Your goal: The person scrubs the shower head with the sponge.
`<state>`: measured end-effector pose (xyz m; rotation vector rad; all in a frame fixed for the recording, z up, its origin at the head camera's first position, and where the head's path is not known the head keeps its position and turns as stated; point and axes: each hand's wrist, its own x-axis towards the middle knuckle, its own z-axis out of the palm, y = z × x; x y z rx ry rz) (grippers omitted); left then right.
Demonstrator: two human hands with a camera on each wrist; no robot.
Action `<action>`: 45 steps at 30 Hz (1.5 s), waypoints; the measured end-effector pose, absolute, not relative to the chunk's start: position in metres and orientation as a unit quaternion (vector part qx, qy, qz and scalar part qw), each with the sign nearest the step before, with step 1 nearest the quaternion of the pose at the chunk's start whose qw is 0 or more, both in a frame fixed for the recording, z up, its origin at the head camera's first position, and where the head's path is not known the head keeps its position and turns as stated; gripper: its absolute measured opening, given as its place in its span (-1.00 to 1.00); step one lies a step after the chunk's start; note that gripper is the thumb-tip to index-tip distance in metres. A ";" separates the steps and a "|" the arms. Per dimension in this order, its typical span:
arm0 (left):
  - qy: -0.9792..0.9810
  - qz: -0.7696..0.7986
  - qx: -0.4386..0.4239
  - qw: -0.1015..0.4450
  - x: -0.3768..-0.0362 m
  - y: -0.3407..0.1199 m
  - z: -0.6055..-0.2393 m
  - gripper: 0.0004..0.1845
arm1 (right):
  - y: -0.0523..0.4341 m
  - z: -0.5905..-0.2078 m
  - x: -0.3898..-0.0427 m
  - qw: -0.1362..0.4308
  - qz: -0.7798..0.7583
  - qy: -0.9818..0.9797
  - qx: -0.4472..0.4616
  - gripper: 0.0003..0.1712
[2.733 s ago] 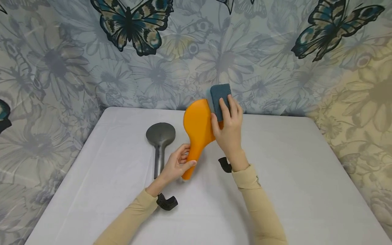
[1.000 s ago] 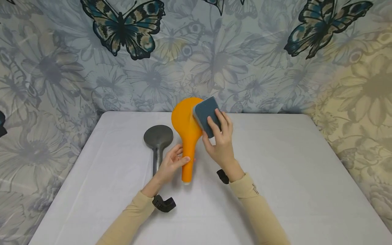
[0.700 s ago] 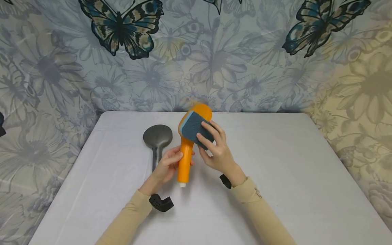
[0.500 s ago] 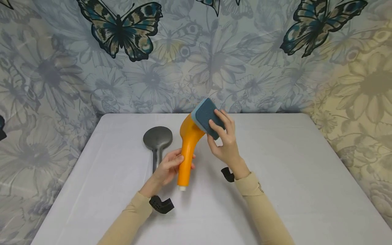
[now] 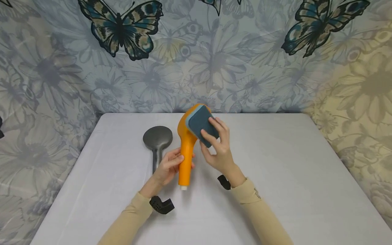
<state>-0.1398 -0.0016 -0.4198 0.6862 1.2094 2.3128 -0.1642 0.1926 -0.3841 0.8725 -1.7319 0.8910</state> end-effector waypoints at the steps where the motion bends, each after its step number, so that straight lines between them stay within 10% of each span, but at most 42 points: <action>1: 0.439 0.836 0.248 0.218 -0.140 -0.002 -0.420 -0.56 | 0.192 -0.386 -0.163 0.478 0.353 -0.713 0.373 -0.72; 9: 0.488 0.802 0.280 0.202 -0.142 -0.003 -0.424 -0.53 | 0.192 -0.363 -0.164 0.478 0.431 -0.692 0.326 -0.73; 19: 0.541 0.757 0.331 0.160 -0.145 -0.011 -0.426 -0.53 | 0.213 -0.353 -0.183 0.279 0.694 -0.649 0.136 -0.66; 45: 0.752 0.543 0.373 0.014 -0.151 -0.017 -0.425 -0.47 | 0.225 -0.345 -0.180 0.318 0.637 -0.686 0.146 -0.67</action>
